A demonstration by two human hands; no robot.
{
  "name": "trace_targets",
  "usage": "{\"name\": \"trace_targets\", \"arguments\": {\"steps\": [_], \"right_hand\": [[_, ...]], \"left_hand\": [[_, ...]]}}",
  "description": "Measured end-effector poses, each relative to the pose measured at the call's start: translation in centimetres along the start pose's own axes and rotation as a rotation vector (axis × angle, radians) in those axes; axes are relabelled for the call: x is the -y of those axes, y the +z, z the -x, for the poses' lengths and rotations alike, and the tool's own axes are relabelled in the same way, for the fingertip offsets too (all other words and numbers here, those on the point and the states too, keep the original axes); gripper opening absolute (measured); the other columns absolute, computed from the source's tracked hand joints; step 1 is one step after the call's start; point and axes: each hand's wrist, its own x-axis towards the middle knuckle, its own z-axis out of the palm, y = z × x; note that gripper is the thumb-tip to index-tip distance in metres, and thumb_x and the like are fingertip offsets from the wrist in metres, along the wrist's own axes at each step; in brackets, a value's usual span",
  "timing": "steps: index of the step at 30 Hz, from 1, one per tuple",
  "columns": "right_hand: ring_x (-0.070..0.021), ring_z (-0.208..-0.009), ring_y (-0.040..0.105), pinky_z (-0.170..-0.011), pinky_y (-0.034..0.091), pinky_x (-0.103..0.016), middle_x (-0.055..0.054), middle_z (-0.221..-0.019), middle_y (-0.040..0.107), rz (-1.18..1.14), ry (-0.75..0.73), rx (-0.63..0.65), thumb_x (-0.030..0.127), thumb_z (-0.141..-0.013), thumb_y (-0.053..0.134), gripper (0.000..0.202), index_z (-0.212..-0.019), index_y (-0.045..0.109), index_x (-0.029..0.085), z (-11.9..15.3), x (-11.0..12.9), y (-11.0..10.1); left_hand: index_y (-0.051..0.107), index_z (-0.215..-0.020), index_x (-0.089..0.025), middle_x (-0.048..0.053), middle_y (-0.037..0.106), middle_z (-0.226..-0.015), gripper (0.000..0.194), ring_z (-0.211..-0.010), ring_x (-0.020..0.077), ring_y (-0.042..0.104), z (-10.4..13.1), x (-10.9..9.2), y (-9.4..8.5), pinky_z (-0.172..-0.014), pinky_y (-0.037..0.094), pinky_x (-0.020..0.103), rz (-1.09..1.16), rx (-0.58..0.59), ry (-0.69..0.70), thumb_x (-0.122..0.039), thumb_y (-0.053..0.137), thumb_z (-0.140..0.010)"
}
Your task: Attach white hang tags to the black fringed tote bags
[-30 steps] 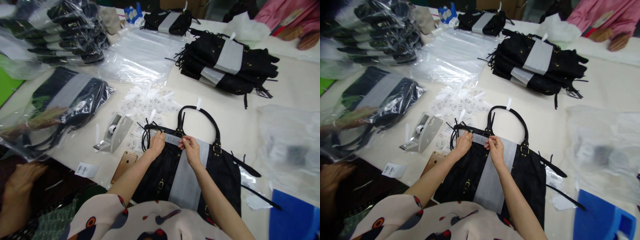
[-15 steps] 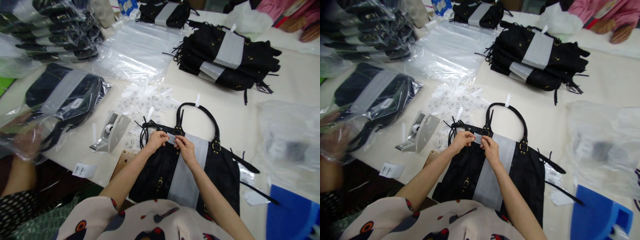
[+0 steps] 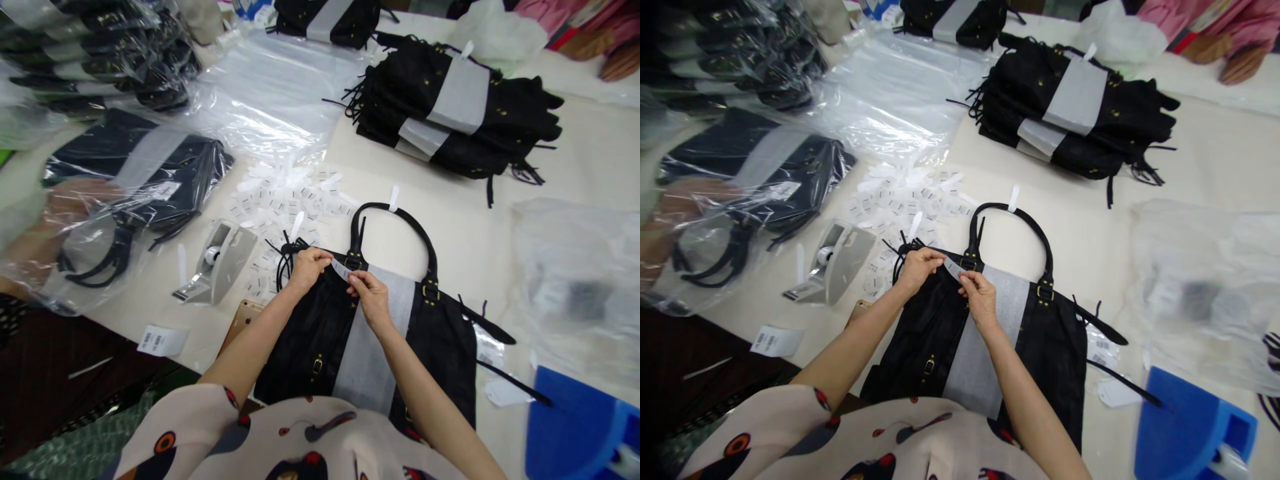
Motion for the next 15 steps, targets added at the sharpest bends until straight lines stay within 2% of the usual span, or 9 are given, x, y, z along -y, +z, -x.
{"name": "trace_targets", "arguments": {"steps": [7, 9, 12, 15], "right_hand": [[-0.0114, -0.046, 0.051, -0.047, 0.04, -0.024, 0.005, -0.051, 0.053, 0.255, -0.032, 0.124, 0.033, -0.071, 0.056, 0.012, -0.07, 0.061, 0.021, -0.4, -0.5, 0.8], [-0.0114, -0.046, 0.052, -0.048, 0.041, -0.024, 0.005, -0.053, 0.054, 0.275, -0.052, 0.138, 0.032, -0.071, 0.055, 0.012, -0.069, 0.061, 0.022, -0.5, -0.6, 1.1], [-0.0113, -0.047, 0.052, -0.049, 0.043, -0.025, 0.003, -0.059, 0.057, 0.197, -0.062, 0.086, 0.034, -0.071, 0.055, 0.014, -0.072, 0.062, 0.022, -0.7, -0.5, 1.5], [-0.0114, -0.049, 0.051, -0.049, 0.044, -0.025, 0.002, -0.064, 0.06, 0.124, -0.049, 0.027, 0.037, -0.071, 0.056, 0.018, -0.078, 0.062, 0.021, -1.1, -0.2, 1.4]], "left_hand": [[0.065, -0.065, -0.011, -0.003, 0.051, -0.045, 0.008, -0.04, 0.0044, 0.04, -1.5, -0.7, -0.3, -0.041, 0.029, 0.017, 0.117, 0.048, -0.125, -0.013, 0.06, -0.059], [0.064, -0.064, -0.012, -0.003, 0.053, -0.048, 0.007, -0.041, 0.0043, 0.04, -1.5, -0.6, -0.4, -0.042, 0.03, 0.018, 0.068, -0.008, -0.092, -0.012, 0.059, -0.06], [0.064, -0.064, -0.014, -0.003, 0.056, -0.055, 0.007, -0.044, 0.005, 0.043, -1.1, -0.4, -0.2, -0.046, 0.035, 0.019, -0.047, -0.096, 0.038, -0.013, 0.058, -0.061], [0.065, -0.069, -0.015, -0.004, 0.054, -0.051, 0.009, -0.044, 0.0059, 0.044, -0.3, -0.1, 0.6, -0.047, 0.036, 0.019, -0.058, -0.066, 0.071, -0.018, 0.057, -0.065]]}}
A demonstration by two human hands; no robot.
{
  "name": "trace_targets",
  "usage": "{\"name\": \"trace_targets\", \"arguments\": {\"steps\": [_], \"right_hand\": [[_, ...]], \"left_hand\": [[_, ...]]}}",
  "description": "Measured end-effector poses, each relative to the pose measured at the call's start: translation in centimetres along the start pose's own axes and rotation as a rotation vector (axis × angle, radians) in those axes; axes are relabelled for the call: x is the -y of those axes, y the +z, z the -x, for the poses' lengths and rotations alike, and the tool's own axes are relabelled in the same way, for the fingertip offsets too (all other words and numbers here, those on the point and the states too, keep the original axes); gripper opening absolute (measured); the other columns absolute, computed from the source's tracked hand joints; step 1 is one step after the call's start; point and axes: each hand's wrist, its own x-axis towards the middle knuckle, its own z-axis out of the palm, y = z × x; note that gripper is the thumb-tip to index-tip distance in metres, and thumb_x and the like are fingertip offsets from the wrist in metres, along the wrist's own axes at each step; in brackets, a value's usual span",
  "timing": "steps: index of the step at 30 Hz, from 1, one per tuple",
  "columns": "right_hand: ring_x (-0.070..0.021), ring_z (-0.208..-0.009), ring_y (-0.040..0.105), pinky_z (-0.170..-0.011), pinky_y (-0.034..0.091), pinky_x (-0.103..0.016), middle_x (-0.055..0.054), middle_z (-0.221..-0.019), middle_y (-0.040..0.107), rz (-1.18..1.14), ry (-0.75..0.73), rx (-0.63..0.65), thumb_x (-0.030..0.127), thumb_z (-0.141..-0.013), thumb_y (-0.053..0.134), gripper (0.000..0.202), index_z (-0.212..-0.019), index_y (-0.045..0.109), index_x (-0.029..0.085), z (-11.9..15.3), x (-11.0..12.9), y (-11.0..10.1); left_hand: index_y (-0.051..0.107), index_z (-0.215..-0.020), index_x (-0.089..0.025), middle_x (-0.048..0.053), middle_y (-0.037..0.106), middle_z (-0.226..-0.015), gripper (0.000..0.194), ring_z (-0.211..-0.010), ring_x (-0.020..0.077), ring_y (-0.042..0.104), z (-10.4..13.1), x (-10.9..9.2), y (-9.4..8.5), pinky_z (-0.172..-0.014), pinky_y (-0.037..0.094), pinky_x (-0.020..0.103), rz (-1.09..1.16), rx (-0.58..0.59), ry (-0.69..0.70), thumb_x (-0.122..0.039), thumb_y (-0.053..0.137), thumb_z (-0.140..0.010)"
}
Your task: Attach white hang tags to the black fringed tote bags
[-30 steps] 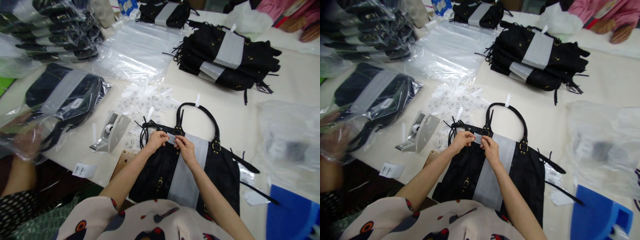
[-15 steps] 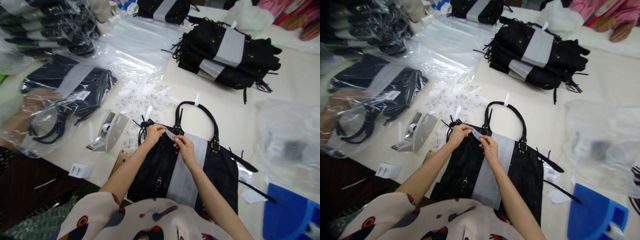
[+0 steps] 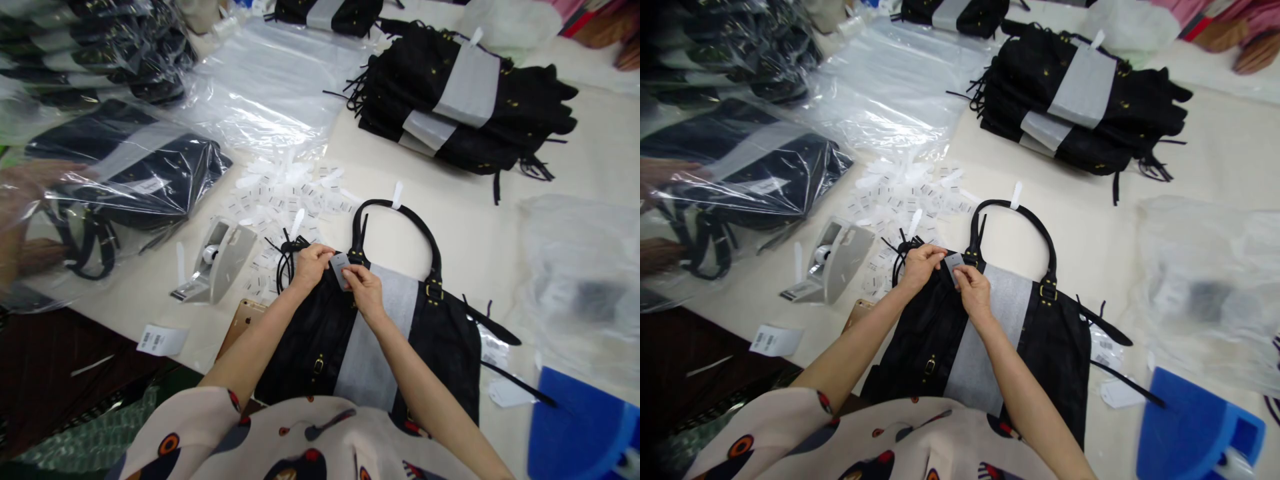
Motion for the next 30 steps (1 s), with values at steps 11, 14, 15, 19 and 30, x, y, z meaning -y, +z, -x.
{"name": "trace_targets", "arguments": {"steps": [11, 14, 15, 19, 30], "right_hand": [[-0.0117, -0.052, 0.051, -0.052, 0.044, -0.026, 0.0, -0.066, 0.061, 0.017, -0.036, -0.055, 0.035, -0.07, 0.057, 0.016, -0.077, 0.063, 0.021, -1.6, -0.3, -0.2], [-0.0116, -0.052, 0.051, -0.051, 0.044, -0.026, 0.0, -0.065, 0.062, -0.038, -0.016, -0.065, 0.035, -0.068, 0.059, 0.017, -0.073, 0.06, 0.019, -1.7, 0.0, 0.1], [-0.0115, -0.051, 0.051, -0.051, 0.044, -0.026, 0.0, -0.064, 0.062, -0.042, -0.016, -0.063, 0.035, -0.068, 0.059, 0.016, -0.072, 0.06, 0.019, -1.7, 0.0, 0.1], [-0.0114, -0.054, 0.051, -0.056, 0.044, -0.027, 0.001, -0.067, 0.061, 0.028, -0.065, -0.026, 0.032, -0.071, 0.055, 0.014, -0.074, 0.059, 0.02, -1.9, -0.2, -0.2], [-0.0137, -0.063, 0.052, -0.063, 0.043, -0.028, -0.001, -0.074, 0.058, 0.168, -0.132, 0.023, 0.029, -0.076, 0.046, 0.015, -0.079, 0.057, 0.02, -1.9, -0.4, -0.2]], "left_hand": [[0.06, -0.074, -0.011, 0.0, 0.06, -0.056, 0.021, -0.042, 0.0056, 0.048, 0.6, 0.7, 2.1, -0.04, 0.029, 0.017, 0.493, 0.04, -0.28, -0.019, 0.064, -0.055], [0.058, -0.072, -0.011, -0.001, 0.059, -0.054, 0.021, -0.043, 0.0067, 0.05, 0.5, 0.5, 1.8, -0.041, 0.032, 0.017, 0.506, 0.069, -0.331, -0.018, 0.066, -0.054], [0.057, -0.071, -0.011, -0.001, 0.059, -0.054, 0.021, -0.043, 0.0071, 0.051, 0.5, 0.5, 1.7, -0.041, 0.033, 0.017, 0.507, 0.082, -0.345, -0.017, 0.067, -0.053], [0.058, -0.068, -0.01, 0.001, 0.062, -0.057, 0.018, -0.046, 0.0074, 0.053, 0.6, 0.5, 1.5, -0.044, 0.036, 0.018, 0.511, 0.125, -0.367, -0.016, 0.067, -0.054], [0.061, -0.068, -0.01, 0.0, 0.06, -0.054, 0.014, -0.045, 0.0072, 0.052, 0.8, 0.8, 1.6, -0.045, 0.037, 0.019, 0.503, 0.158, -0.334, -0.014, 0.066, -0.055]]}}
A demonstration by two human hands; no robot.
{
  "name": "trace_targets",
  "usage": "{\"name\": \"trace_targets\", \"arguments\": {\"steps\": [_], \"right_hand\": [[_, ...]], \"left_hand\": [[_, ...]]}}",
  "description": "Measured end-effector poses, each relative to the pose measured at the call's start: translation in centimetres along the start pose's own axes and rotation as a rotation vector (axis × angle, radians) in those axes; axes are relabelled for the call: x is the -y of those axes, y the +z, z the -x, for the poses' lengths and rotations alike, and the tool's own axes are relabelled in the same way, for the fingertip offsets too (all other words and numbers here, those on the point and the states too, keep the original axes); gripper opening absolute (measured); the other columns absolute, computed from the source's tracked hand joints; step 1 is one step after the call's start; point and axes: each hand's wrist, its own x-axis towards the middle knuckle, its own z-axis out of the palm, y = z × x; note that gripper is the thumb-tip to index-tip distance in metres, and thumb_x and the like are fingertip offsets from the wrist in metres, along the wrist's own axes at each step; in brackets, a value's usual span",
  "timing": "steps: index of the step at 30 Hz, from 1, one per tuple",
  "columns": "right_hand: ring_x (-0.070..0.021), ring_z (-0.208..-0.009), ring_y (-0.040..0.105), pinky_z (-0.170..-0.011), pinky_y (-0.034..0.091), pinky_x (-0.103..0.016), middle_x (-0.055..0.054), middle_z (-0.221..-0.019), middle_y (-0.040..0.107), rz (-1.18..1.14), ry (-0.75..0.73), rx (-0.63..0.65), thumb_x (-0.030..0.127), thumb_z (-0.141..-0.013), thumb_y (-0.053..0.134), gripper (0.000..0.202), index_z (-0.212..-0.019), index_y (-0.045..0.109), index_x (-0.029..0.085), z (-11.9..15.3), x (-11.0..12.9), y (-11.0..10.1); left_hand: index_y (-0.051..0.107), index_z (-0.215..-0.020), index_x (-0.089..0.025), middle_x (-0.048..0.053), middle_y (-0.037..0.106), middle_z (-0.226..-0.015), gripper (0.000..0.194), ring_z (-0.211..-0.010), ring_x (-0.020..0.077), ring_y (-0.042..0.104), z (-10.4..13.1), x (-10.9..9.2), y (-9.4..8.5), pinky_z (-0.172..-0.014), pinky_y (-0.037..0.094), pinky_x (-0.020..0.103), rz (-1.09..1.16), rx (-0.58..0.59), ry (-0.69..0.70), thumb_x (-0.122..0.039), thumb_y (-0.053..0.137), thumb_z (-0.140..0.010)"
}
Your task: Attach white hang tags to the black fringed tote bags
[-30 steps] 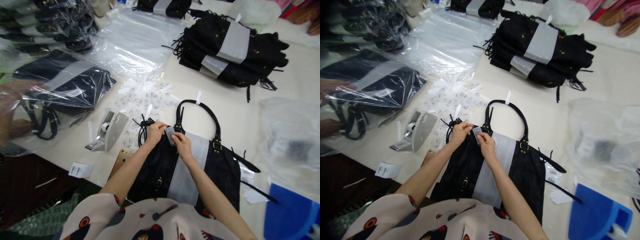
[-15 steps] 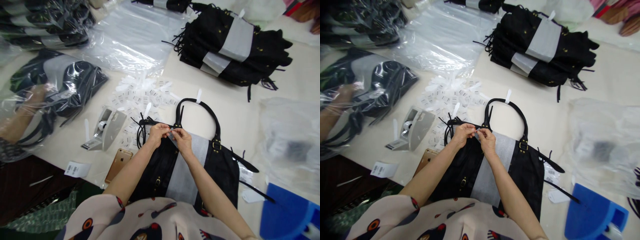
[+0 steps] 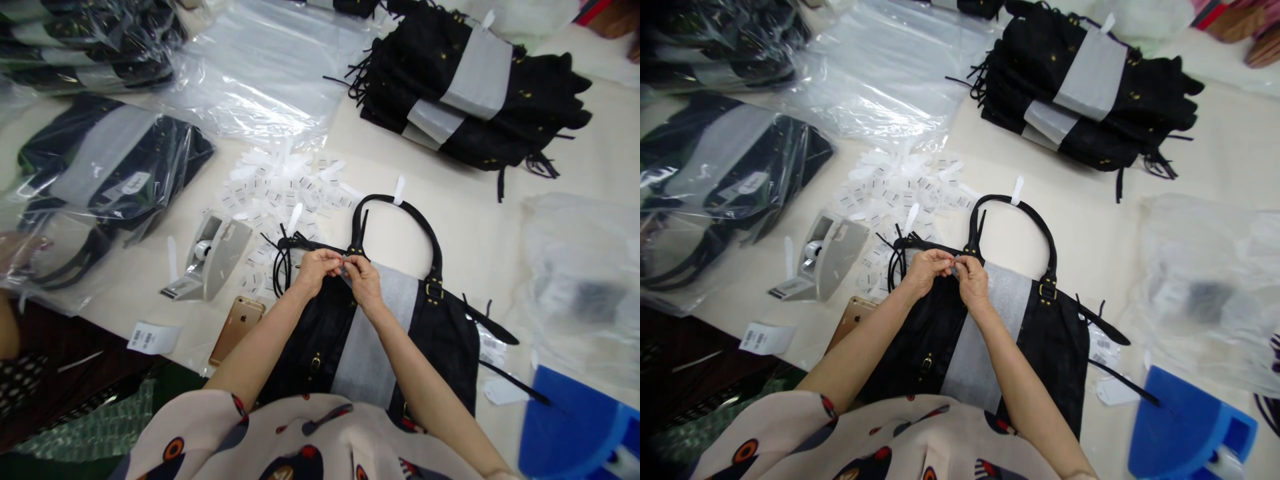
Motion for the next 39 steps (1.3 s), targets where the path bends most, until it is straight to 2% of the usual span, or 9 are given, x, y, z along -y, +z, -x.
{"name": "trace_targets", "arguments": {"steps": [24, 32, 39], "right_hand": [[-0.0118, -0.055, 0.049, -0.057, 0.042, -0.026, 0.001, -0.067, 0.055, 0.008, 0.022, 0.029, 0.031, -0.076, 0.046, 0.016, -0.077, 0.056, 0.019, 0.1, -0.1, -0.1], [-0.0153, -0.066, 0.053, -0.061, 0.042, -0.028, -0.002, -0.072, 0.058, 0.211, -0.035, 0.045, 0.029, -0.076, 0.044, 0.017, -0.077, 0.058, 0.02, 0.2, -0.7, -0.3], [-0.0143, -0.058, 0.052, -0.056, 0.042, -0.027, 0.0, -0.063, 0.057, 0.165, 0.082, 0.051, 0.028, -0.073, 0.046, 0.014, -0.073, 0.057, 0.021, 0.2, -1.3, -0.1]], "left_hand": [[0.061, -0.065, -0.01, -0.001, 0.057, -0.045, 0.006, -0.041, 0.0084, 0.051, -0.1, 0.2, 0.1, -0.043, 0.038, 0.018, -0.071, -0.011, 0.031, -0.012, 0.062, -0.059], [0.063, -0.066, -0.011, -0.002, 0.055, -0.042, 0.007, -0.04, 0.0081, 0.05, -0.4, 1.2, -0.1, -0.043, 0.038, 0.018, -0.222, -0.025, 0.099, -0.01, 0.058, -0.062], [0.064, -0.07, -0.012, -0.003, 0.057, -0.047, 0.012, -0.045, 0.008, 0.054, -0.2, 1.9, -0.2, -0.047, 0.043, 0.018, -0.327, 0.02, 0.11, -0.006, 0.055, -0.064]]}}
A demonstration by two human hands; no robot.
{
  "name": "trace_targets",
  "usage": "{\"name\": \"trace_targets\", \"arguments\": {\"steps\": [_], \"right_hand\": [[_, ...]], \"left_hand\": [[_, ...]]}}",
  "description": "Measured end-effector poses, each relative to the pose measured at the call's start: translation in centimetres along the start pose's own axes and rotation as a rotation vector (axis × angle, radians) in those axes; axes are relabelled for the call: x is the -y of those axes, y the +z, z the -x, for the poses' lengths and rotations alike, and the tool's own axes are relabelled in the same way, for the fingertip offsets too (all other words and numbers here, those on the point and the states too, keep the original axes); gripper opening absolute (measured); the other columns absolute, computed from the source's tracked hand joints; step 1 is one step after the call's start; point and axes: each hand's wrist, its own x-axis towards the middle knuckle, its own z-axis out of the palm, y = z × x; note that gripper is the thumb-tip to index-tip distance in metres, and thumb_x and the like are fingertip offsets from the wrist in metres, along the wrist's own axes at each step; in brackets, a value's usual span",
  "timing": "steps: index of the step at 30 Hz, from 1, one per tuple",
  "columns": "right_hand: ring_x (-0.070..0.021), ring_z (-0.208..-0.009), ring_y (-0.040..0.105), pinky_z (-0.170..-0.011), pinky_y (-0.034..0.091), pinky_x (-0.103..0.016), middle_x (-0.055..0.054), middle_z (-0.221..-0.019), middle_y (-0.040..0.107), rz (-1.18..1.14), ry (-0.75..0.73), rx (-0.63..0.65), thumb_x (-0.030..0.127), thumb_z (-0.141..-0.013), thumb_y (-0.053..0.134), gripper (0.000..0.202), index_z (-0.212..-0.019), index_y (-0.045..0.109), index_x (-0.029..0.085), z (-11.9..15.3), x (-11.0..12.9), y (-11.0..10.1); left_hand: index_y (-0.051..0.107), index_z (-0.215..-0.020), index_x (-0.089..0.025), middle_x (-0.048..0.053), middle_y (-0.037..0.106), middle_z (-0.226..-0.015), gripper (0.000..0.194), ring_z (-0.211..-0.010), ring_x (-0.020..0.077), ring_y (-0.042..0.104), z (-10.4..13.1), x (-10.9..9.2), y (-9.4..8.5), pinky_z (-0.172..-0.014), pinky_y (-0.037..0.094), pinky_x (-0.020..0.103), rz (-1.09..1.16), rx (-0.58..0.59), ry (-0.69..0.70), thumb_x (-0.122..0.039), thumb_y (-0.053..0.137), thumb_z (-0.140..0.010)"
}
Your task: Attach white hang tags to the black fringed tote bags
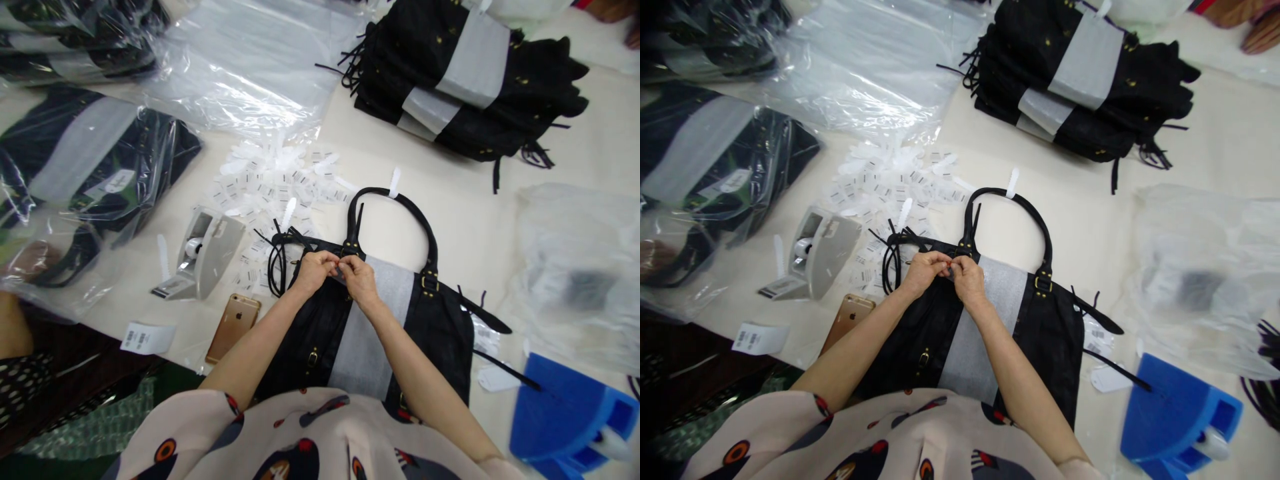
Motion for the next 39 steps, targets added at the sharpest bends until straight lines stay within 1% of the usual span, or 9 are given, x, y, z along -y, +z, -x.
{"name": "trace_targets", "arguments": {"steps": [3, 5, 10, 14, 17, 19, 23, 31, 39], "right_hand": [[-0.0127, -0.053, 0.051, -0.054, 0.042, -0.026, 0.001, -0.062, 0.057, -0.119, 0.048, 0.022, 0.03, -0.071, 0.048, 0.013, -0.071, 0.057, 0.02, 0.0, 0.0, 0.0], [-0.0119, -0.051, 0.05, -0.053, 0.041, -0.026, 0.002, -0.063, 0.057, -0.176, 0.052, 0.026, 0.031, -0.071, 0.048, 0.014, -0.071, 0.056, 0.02, 0.0, 0.1, -0.1], [-0.0108, -0.051, 0.05, -0.052, 0.041, -0.025, 0.002, -0.062, 0.056, -0.238, 0.049, 0.017, 0.031, -0.07, 0.051, 0.013, -0.071, 0.057, 0.02, 0.1, 0.2, 0.0], [-0.0095, -0.049, 0.05, -0.049, 0.041, -0.024, 0.003, -0.06, 0.057, -0.434, 0.15, -0.019, 0.032, -0.064, 0.058, 0.015, -0.071, 0.055, 0.019, 0.0, 0.3, 0.1], [-0.0088, -0.048, 0.051, -0.048, 0.04, -0.022, 0.004, -0.057, 0.057, -0.573, 0.229, -0.039, 0.03, -0.059, 0.062, 0.018, -0.072, 0.055, 0.018, -0.2, 0.3, 0.0], [-0.0088, -0.049, 0.052, -0.048, 0.041, -0.022, 0.004, -0.056, 0.057, -0.611, 0.237, -0.043, 0.028, -0.057, 0.062, 0.02, -0.073, 0.054, 0.018, -0.3, 0.3, -0.1], [-0.0084, -0.047, 0.051, -0.048, 0.041, -0.023, 0.005, -0.056, 0.056, -0.589, 0.225, -0.079, 0.028, -0.058, 0.061, 0.021, -0.075, 0.053, 0.018, -0.3, 0.3, 0.1], [-0.0083, -0.046, 0.05, -0.047, 0.041, -0.023, 0.006, -0.055, 0.054, -0.544, 0.187, -0.117, 0.027, -0.06, 0.057, 0.019, -0.075, 0.048, 0.019, 0.0, 0.1, 0.7], [-0.0099, -0.049, 0.05, -0.049, 0.042, -0.023, 0.007, -0.056, 0.051, -0.433, 0.13, -0.162, 0.026, -0.065, 0.052, 0.011, -0.073, 0.046, 0.021, 0.4, -0.6, 1.4]], "left_hand": [[0.061, -0.073, -0.012, -0.002, 0.058, -0.049, 0.014, -0.045, 0.0083, 0.055, 0.2, -0.6, 0.1, -0.045, 0.042, 0.018, 0.071, -0.003, -0.05, -0.003, 0.054, -0.064], [0.058, -0.072, -0.012, -0.002, 0.057, -0.049, 0.012, -0.044, 0.0088, 0.055, 0.1, -1.1, 0.1, -0.043, 0.042, 0.017, 0.101, -0.011, -0.099, -0.003, 0.055, -0.064], [0.055, -0.063, -0.011, -0.002, 0.054, -0.046, 0.009, -0.041, 0.0087, 0.054, -0.2, -1.9, 0.1, -0.039, 0.039, 0.016, 0.055, -0.004, -0.188, -0.002, 0.055, -0.065], [0.054, -0.063, -0.011, -0.003, 0.053, -0.046, 0.009, -0.039, 0.007, 0.051, -0.1, -1.9, 0.3, -0.037, 0.037, 0.015, 0.085, -0.017, -0.243, -0.003, 0.055, -0.065], [0.054, -0.062, -0.011, -0.003, 0.053, -0.046, 0.007, -0.037, 0.0059, 0.048, 0.0, -1.5, 0.6, -0.036, 0.034, 0.015, 0.103, -0.025, -0.231, -0.005, 0.056, -0.064], [0.055, -0.062, -0.011, -0.003, 0.052, -0.044, 0.006, -0.037, 0.0059, 0.047, 0.1, -1.1, 0.8, -0.036, 0.033, 0.015, 0.112, -0.042, -0.188, -0.006, 0.057, -0.064], [0.056, -0.063, -0.012, -0.003, 0.052, -0.041, 0.003, -0.037, 0.0071, 0.047, 0.0, -0.1, 0.9, -0.039, 0.035, 0.017, 0.156, -0.064, -0.116, -0.01, 0.059, -0.063], [0.057, -0.06, -0.012, -0.003, 0.051, -0.039, 0.001, -0.035, 0.0072, 0.045, 0.0, 0.7, 1.2, -0.038, 0.034, 0.018, 0.152, -0.098, -0.076, -0.012, 0.057, -0.061], [0.056, -0.059, -0.012, -0.004, 0.051, -0.039, 0.004, -0.034, 0.0071, 0.045, 0.0, 1.5, 1.7, -0.037, 0.031, 0.018, 0.246, -0.122, -0.044, -0.016, 0.058, -0.058]]}}
